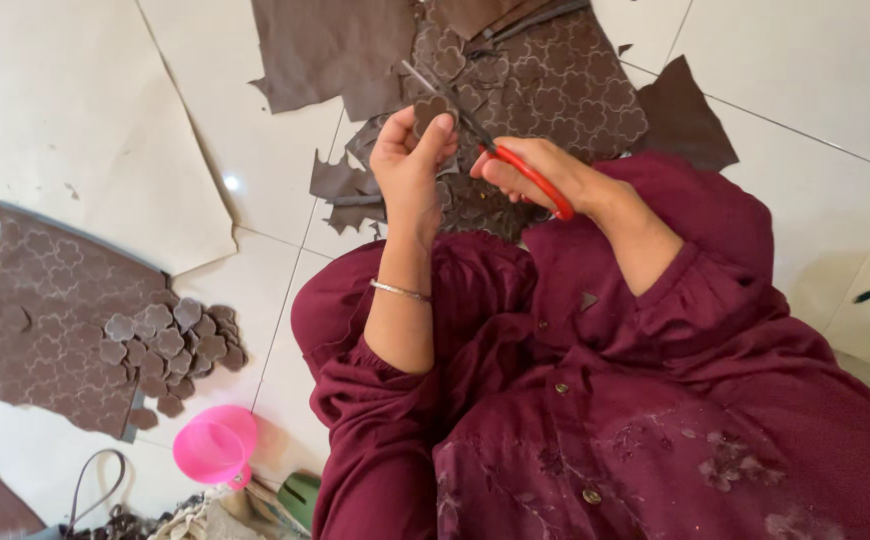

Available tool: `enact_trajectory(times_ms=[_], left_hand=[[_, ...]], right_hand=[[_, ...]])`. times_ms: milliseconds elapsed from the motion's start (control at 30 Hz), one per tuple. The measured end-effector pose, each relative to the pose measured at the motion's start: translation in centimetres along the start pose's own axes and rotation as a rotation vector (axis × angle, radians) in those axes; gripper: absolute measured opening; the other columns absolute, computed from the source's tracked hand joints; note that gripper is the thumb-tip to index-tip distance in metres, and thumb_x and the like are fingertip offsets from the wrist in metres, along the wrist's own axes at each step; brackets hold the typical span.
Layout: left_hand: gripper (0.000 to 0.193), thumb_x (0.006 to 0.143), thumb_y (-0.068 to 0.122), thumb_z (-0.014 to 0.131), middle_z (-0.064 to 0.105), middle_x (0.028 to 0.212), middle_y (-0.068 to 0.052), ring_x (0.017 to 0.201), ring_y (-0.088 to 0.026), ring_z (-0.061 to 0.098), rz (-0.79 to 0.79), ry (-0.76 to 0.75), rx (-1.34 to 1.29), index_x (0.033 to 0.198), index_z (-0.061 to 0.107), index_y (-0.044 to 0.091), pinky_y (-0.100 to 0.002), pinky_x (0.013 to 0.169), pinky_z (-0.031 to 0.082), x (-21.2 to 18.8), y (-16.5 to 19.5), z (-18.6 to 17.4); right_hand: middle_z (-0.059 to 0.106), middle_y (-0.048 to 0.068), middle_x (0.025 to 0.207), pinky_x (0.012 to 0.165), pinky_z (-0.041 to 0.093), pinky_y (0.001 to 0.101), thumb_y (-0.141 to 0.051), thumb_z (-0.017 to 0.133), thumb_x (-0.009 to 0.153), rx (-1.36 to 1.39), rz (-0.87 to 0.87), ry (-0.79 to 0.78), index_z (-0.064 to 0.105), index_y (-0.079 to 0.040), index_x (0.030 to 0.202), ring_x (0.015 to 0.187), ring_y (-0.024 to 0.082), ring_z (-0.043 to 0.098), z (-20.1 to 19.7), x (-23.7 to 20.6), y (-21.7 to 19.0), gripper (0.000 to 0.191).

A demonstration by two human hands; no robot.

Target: The person sits on a tiled floor and uses red-handled scissors to cut flower-shaped pieces from a brown patterned fabric. They repeatedly pick up fabric pieces, cut along the outlines, and place the finished shapes into a pink cup. The person also handles a larger sheet of the same fabric to cut additional shapes.

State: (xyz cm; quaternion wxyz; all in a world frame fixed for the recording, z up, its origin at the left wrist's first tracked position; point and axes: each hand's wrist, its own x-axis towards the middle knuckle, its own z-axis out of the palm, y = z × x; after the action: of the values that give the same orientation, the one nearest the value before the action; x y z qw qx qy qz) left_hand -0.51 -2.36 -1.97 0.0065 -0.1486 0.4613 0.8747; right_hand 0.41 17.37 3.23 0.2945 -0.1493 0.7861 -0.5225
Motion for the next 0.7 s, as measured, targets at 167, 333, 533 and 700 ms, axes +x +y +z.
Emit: enact_trajectory(times_ms=[167,333,533,700], left_hand=[[0.027,0.087,0.005,0.08,0.074,0.092,-0.005,0.077,-0.011,0.068,0.019,0.006,0.017,0.111,0.068,-0.001,-0.026,0.07,0.057,-0.2,0.4,0.8],[0.025,0.089,0.004,0.08,0.074,0.091,-0.006,0.077,-0.011,0.068,0.042,-0.024,-0.018,0.11,0.069,-0.003,-0.026,0.071,0.056,-0.3,0.3,1.0],[0.025,0.09,0.003,0.079,0.073,0.091,-0.006,0.077,-0.011,0.067,0.048,-0.026,-0.019,0.111,0.069,-0.004,-0.025,0.071,0.055,-0.2,0.1,1.1],[0.026,0.091,0.004,0.079,0.073,0.092,-0.006,0.078,-0.01,0.067,0.059,-0.029,-0.048,0.113,0.069,-0.004,-0.025,0.073,0.056,-0.3,0.0,1.4]], right_hand=[[0.054,-0.001,0.078,0.063,0.049,0.0274,-0.071,0.048,0.096,0.044,-0.001,-0.008,0.066,-0.005,0.116,0.071,0.01,0.056,-0.4,-0.2,-0.3,0.072],[0.051,-0.002,0.073,0.06,0.046,0.0275,-0.08,0.048,0.09,0.052,0.003,0.0,0.065,-0.003,0.111,0.066,0.01,0.052,-0.4,-0.3,-0.3,0.082],[0.048,-0.003,0.068,0.056,0.044,0.0267,-0.088,0.041,0.086,0.058,-0.003,-0.009,0.062,-0.003,0.103,0.06,0.009,0.05,-0.5,-0.6,-0.7,0.089],[0.047,-0.003,0.064,0.053,0.043,0.0263,-0.089,0.04,0.086,0.06,-0.009,0.02,0.06,-0.004,0.096,0.057,0.009,0.05,-0.2,-0.6,-0.6,0.088]])
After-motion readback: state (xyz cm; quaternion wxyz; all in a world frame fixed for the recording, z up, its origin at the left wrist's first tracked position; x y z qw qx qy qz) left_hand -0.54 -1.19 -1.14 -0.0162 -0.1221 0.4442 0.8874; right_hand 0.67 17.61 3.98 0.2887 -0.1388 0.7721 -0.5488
